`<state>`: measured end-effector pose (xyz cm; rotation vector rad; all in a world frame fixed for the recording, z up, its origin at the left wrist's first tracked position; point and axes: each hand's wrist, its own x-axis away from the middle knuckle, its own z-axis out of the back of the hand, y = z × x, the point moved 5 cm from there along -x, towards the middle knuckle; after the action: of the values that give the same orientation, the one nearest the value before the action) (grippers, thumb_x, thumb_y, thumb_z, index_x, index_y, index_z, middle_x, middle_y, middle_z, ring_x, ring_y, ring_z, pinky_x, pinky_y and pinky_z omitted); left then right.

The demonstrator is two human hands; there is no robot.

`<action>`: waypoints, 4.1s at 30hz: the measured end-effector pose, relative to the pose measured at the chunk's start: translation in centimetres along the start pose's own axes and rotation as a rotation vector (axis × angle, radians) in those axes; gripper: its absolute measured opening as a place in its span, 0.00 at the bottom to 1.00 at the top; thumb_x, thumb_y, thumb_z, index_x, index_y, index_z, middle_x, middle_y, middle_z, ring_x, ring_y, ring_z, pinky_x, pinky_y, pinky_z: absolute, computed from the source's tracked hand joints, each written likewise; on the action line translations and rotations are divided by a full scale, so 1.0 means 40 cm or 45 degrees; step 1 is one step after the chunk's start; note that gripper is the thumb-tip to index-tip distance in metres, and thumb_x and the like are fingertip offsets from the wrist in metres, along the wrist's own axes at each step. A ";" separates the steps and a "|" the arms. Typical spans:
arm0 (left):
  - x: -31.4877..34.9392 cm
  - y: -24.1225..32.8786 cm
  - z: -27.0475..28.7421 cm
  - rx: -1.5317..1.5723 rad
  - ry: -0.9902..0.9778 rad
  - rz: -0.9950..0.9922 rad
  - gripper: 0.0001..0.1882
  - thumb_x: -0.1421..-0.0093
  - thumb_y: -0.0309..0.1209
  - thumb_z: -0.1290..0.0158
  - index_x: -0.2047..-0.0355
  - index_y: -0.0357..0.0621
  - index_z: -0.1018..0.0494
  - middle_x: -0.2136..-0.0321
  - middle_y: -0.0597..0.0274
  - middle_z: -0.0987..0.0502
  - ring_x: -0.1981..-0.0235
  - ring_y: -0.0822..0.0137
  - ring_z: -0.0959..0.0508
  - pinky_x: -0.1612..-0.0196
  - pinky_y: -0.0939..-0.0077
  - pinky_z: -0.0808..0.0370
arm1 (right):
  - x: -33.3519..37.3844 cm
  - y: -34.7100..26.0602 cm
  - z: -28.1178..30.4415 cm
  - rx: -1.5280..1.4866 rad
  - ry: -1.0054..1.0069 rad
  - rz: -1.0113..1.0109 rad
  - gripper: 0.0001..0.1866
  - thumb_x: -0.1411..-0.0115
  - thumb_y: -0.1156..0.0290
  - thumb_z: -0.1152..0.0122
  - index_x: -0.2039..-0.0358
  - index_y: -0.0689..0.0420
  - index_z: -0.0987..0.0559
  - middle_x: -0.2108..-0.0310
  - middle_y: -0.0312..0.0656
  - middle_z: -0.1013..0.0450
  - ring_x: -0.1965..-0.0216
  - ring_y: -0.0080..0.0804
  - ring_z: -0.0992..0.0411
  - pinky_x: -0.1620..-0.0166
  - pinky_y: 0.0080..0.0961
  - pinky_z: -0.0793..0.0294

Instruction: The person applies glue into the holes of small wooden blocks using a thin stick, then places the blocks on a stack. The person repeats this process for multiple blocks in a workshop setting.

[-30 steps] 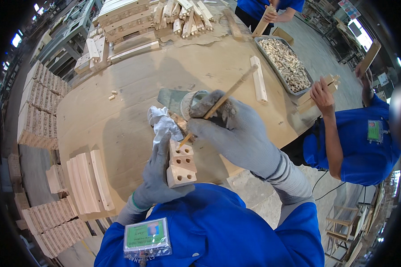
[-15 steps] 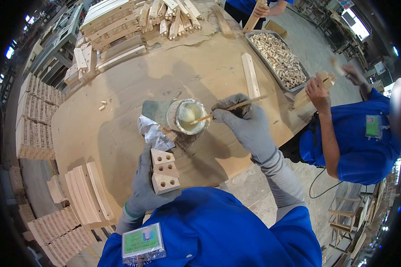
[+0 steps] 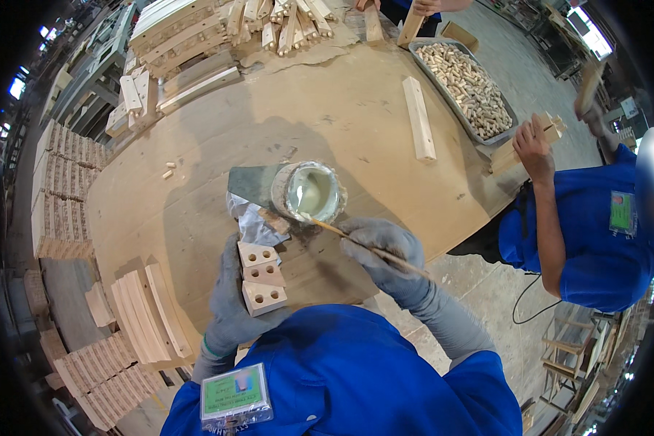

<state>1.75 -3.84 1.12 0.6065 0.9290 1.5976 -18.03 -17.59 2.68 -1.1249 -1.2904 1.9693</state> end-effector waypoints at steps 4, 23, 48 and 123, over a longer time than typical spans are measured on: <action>-0.001 0.005 -0.005 -0.006 -0.008 -0.004 0.65 0.68 0.37 0.27 0.36 0.32 0.57 0.46 0.44 0.35 0.46 0.52 0.30 0.44 0.64 0.33 | 0.002 0.001 0.010 -0.280 0.255 -0.189 0.08 0.46 0.79 0.37 0.67 0.65 0.27 0.69 0.47 0.24 0.66 0.30 0.24 0.63 0.25 0.23; 0.037 0.018 -0.004 0.022 0.081 -0.227 0.62 0.68 0.38 0.29 0.37 0.31 0.54 0.43 0.41 0.41 0.45 0.47 0.32 0.46 0.61 0.32 | -0.130 -0.216 -0.101 -0.300 -0.419 -0.575 0.10 0.44 0.75 0.36 0.64 0.63 0.25 0.69 0.38 0.24 0.68 0.19 0.27 0.63 0.16 0.26; 0.043 0.010 -0.008 -0.002 0.077 -0.218 0.66 0.69 0.38 0.30 0.36 0.30 0.60 0.43 0.38 0.42 0.45 0.45 0.33 0.47 0.60 0.30 | -0.117 -0.214 -0.139 -0.241 -0.396 -0.610 0.10 0.43 0.73 0.38 0.64 0.64 0.25 0.70 0.37 0.25 0.68 0.18 0.27 0.64 0.17 0.27; -0.001 -0.015 0.014 0.142 0.200 -0.172 0.60 0.67 0.35 0.31 0.37 0.33 0.54 0.51 0.44 0.36 0.53 0.47 0.28 0.53 0.61 0.27 | -0.067 0.065 0.077 -0.211 0.248 -0.642 0.08 0.45 0.79 0.39 0.65 0.67 0.26 0.68 0.44 0.25 0.67 0.28 0.24 0.61 0.22 0.21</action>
<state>2.55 -3.69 0.95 0.4889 1.1576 1.4951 -19.26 -22.23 1.87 -0.9226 -1.4760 1.3748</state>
